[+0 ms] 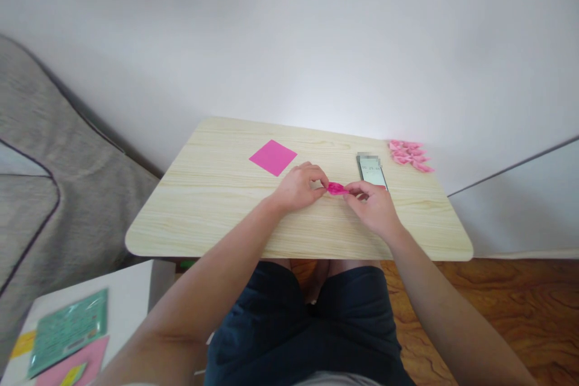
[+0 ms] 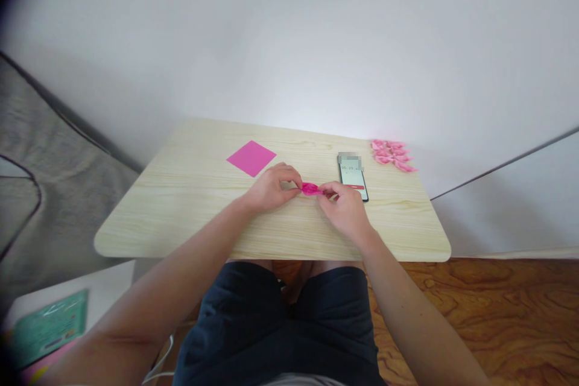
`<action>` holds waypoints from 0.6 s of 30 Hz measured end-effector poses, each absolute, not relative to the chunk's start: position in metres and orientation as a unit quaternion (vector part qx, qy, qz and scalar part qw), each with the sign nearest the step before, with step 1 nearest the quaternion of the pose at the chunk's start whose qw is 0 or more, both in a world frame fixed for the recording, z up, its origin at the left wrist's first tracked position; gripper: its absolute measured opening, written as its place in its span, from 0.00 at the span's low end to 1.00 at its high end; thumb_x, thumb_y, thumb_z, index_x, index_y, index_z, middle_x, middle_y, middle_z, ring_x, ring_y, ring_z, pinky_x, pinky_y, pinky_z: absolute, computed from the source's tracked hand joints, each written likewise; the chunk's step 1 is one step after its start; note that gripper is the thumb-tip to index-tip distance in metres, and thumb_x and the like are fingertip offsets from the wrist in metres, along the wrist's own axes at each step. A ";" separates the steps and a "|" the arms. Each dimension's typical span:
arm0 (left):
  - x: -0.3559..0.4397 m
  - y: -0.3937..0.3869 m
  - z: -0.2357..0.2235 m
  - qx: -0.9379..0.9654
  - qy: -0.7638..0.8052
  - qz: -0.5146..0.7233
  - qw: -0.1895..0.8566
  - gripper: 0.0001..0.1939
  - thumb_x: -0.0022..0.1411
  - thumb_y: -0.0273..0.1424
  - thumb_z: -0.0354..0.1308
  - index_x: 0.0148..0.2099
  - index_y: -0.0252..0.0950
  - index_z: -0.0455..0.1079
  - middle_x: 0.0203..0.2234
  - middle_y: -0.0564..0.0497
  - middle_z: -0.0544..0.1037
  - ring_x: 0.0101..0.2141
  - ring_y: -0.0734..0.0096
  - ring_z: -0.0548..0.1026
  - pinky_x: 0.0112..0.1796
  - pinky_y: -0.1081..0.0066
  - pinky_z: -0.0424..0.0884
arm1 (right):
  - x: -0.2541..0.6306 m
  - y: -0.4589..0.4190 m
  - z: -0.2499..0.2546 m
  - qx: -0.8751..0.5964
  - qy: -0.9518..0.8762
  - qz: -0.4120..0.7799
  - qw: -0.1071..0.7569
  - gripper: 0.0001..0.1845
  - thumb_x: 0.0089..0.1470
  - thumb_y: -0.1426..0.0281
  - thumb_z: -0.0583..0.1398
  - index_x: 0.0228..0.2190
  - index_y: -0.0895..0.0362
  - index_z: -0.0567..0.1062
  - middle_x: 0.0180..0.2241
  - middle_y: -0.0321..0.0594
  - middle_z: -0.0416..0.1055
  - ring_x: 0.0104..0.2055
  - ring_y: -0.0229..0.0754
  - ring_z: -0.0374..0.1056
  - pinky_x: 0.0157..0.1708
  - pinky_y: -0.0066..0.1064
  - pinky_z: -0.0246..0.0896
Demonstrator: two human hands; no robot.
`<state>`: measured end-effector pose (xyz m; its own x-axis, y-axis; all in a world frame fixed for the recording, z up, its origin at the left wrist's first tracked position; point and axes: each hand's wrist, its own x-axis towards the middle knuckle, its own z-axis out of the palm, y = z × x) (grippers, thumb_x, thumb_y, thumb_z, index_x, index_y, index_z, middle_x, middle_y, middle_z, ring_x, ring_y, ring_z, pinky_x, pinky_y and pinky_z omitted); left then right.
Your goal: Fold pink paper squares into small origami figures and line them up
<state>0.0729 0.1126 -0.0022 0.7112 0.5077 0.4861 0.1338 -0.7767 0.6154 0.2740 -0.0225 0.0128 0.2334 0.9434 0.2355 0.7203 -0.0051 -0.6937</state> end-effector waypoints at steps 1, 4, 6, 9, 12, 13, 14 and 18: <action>0.074 0.112 -0.002 0.881 0.174 0.341 0.279 0.05 0.62 0.24 0.62 0.36 0.39 0.78 0.36 0.50 0.83 0.42 0.64 0.77 0.50 0.62 0.72 | 0.276 -0.023 0.013 -0.695 -0.589 0.167 0.376 0.10 0.57 0.66 0.64 0.40 0.51 0.83 0.37 0.37 0.83 0.37 0.43 0.77 0.41 0.36 0.70; 0.076 0.109 0.000 0.884 0.152 0.356 0.262 0.05 0.63 0.24 0.62 0.37 0.38 0.78 0.36 0.50 0.82 0.42 0.64 0.77 0.49 0.62 0.71 | 0.280 -0.020 0.014 -0.696 -0.563 0.196 0.400 0.11 0.58 0.64 0.63 0.39 0.52 0.83 0.37 0.38 0.83 0.37 0.44 0.77 0.41 0.36 0.69; 0.077 0.107 0.001 0.889 0.144 0.361 0.243 0.05 0.65 0.24 0.61 0.38 0.38 0.78 0.37 0.50 0.82 0.43 0.64 0.77 0.49 0.62 0.71 | 0.281 -0.017 0.015 -0.699 -0.548 0.199 0.414 0.10 0.56 0.64 0.63 0.37 0.53 0.83 0.34 0.38 0.82 0.35 0.43 0.76 0.39 0.36 0.68; 0.079 0.102 0.003 0.893 0.143 0.367 0.219 0.05 0.66 0.26 0.61 0.39 0.39 0.78 0.39 0.49 0.81 0.43 0.63 0.76 0.49 0.61 0.70 | 0.279 -0.009 0.017 -0.711 -0.528 0.188 0.425 0.07 0.53 0.64 0.63 0.33 0.53 0.80 0.29 0.36 0.78 0.31 0.42 0.73 0.34 0.34 0.66; 0.079 0.097 0.006 0.893 0.144 0.373 0.206 0.07 0.67 0.27 0.59 0.40 0.40 0.79 0.40 0.49 0.81 0.44 0.63 0.76 0.48 0.61 0.70 | 0.278 -0.001 0.021 -0.729 -0.518 0.160 0.417 0.05 0.50 0.66 0.64 0.30 0.53 0.76 0.26 0.34 0.75 0.28 0.41 0.71 0.31 0.33 0.63; 0.079 0.096 0.007 0.893 0.146 0.374 0.205 0.07 0.67 0.27 0.59 0.42 0.41 0.79 0.41 0.49 0.81 0.45 0.63 0.76 0.48 0.61 0.70 | 0.281 0.001 0.023 -0.739 -0.514 0.153 0.409 0.05 0.49 0.66 0.64 0.29 0.53 0.75 0.26 0.34 0.75 0.28 0.41 0.71 0.30 0.32 0.63; 0.078 0.095 0.008 0.891 0.151 0.376 0.206 0.08 0.67 0.27 0.60 0.46 0.41 0.79 0.43 0.49 0.81 0.45 0.62 0.76 0.48 0.61 0.70 | 0.287 0.004 0.024 -0.750 -0.507 0.148 0.399 0.05 0.48 0.66 0.64 0.29 0.53 0.75 0.26 0.34 0.76 0.28 0.40 0.71 0.29 0.31 0.62; 0.076 0.094 0.011 0.880 0.182 0.376 0.225 0.21 0.64 0.27 0.61 0.59 0.41 0.73 0.43 0.48 0.80 0.46 0.60 0.76 0.50 0.59 0.71 | 0.345 0.010 0.038 -0.806 -0.452 0.140 0.357 0.07 0.46 0.66 0.64 0.30 0.55 0.76 0.27 0.37 0.78 0.27 0.40 0.73 0.26 0.29 0.64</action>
<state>0.0758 0.0943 0.0110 0.6506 0.4894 0.5807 0.1506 -0.8327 0.5329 0.3455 0.0104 0.0376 0.5529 0.8277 0.0966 0.6278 -0.3375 -0.7014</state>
